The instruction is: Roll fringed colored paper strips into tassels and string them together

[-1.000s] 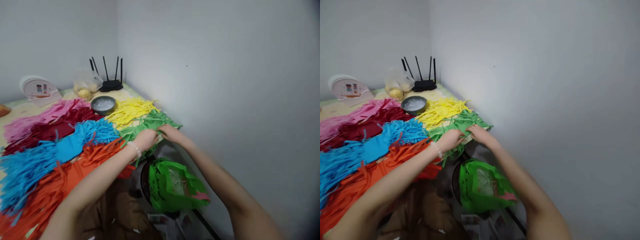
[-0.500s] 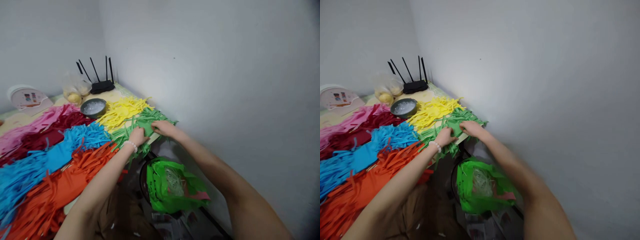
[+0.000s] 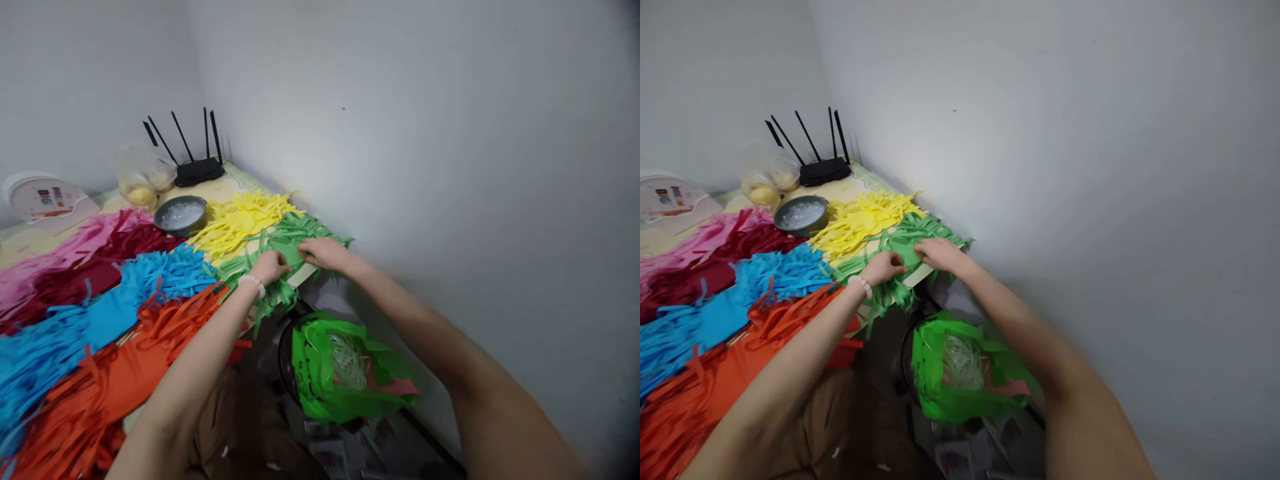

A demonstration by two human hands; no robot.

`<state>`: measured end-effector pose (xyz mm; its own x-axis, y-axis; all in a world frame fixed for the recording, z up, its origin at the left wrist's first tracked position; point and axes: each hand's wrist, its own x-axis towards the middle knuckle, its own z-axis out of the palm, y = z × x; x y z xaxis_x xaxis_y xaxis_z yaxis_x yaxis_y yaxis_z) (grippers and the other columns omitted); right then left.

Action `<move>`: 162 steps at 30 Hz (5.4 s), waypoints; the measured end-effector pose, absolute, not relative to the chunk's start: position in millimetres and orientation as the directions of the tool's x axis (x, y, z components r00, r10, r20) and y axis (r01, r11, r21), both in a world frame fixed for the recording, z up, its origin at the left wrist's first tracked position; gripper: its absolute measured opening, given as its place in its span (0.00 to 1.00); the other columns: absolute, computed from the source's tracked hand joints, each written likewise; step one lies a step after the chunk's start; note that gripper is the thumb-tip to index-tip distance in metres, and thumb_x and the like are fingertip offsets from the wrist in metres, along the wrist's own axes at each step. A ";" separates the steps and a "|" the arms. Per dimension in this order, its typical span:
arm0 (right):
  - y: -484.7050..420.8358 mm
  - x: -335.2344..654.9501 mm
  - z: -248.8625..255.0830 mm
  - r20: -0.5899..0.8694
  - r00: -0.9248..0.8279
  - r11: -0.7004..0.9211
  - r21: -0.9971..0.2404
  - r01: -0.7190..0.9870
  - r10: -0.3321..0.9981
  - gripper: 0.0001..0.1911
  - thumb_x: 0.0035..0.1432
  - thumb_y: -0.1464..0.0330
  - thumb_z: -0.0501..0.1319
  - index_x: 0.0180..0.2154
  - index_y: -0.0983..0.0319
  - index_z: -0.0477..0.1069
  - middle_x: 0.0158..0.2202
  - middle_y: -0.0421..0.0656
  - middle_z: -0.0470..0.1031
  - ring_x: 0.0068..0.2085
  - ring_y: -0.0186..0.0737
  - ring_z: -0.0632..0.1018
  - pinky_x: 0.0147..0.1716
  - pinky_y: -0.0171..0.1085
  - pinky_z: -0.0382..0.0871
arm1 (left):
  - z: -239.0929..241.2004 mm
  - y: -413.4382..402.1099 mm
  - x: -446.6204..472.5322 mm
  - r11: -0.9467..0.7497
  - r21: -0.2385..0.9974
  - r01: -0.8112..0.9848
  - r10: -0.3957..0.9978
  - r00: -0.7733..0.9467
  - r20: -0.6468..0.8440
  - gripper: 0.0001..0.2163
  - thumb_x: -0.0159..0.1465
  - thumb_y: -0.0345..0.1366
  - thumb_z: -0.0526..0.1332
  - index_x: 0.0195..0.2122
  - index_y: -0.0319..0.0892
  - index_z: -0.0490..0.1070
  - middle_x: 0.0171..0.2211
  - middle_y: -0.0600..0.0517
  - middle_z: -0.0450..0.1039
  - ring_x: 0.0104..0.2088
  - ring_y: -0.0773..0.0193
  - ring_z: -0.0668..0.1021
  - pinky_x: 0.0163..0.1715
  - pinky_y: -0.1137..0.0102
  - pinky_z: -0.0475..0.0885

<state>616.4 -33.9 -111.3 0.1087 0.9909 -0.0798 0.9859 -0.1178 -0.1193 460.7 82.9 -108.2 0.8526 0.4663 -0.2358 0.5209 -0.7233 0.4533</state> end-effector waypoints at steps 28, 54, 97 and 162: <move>-11.2 566.0 -136.1 -0.111 0.606 -0.414 -0.825 0.385 0.787 0.32 0.57 0.71 0.53 0.64 0.62 0.62 0.63 0.50 0.68 0.57 0.50 0.75 0.50 0.43 0.75 | -64.9 135.3 390.8 -0.402 0.909 0.109 0.913 0.117 0.390 0.04 0.56 0.29 0.55 0.25 0.42 0.62 0.23 0.57 0.63 0.26 0.68 0.68 0.29 0.74 0.64; -10.2 309.8 8.0 0.701 0.096 0.438 -0.540 0.718 0.707 0.18 0.57 0.61 0.64 0.49 0.59 0.74 0.52 0.50 0.76 0.55 0.53 0.73 0.60 0.53 0.62 | 25.8 88.6 91.6 -0.680 0.539 0.497 0.701 0.223 0.678 0.02 0.60 0.31 0.59 0.31 0.42 0.70 0.32 0.50 0.75 0.35 0.60 0.75 0.39 0.67 0.68; -4.7 280.6 13.2 0.470 -0.341 0.577 -0.720 0.386 0.814 0.14 0.54 0.75 0.56 0.30 0.57 0.81 0.37 0.44 0.79 0.40 0.43 0.80 0.39 0.40 0.74 | 7.7 33.4 -10.1 -0.211 0.962 0.172 0.849 0.521 0.094 0.07 0.53 0.33 0.63 0.31 0.44 0.80 0.37 0.46 0.78 0.37 0.56 0.78 0.32 0.69 0.73; -25.0 272.9 0.9 0.558 -0.388 0.669 -0.489 0.560 0.733 0.05 0.62 0.75 0.60 0.38 0.60 0.69 0.35 0.41 0.78 0.35 0.37 0.79 0.35 0.33 0.71 | 15.6 23.8 13.9 -0.447 0.812 0.375 0.807 0.561 0.185 0.15 0.60 0.39 0.68 0.46 0.40 0.72 0.28 0.56 0.73 0.28 0.67 0.74 0.31 0.74 0.67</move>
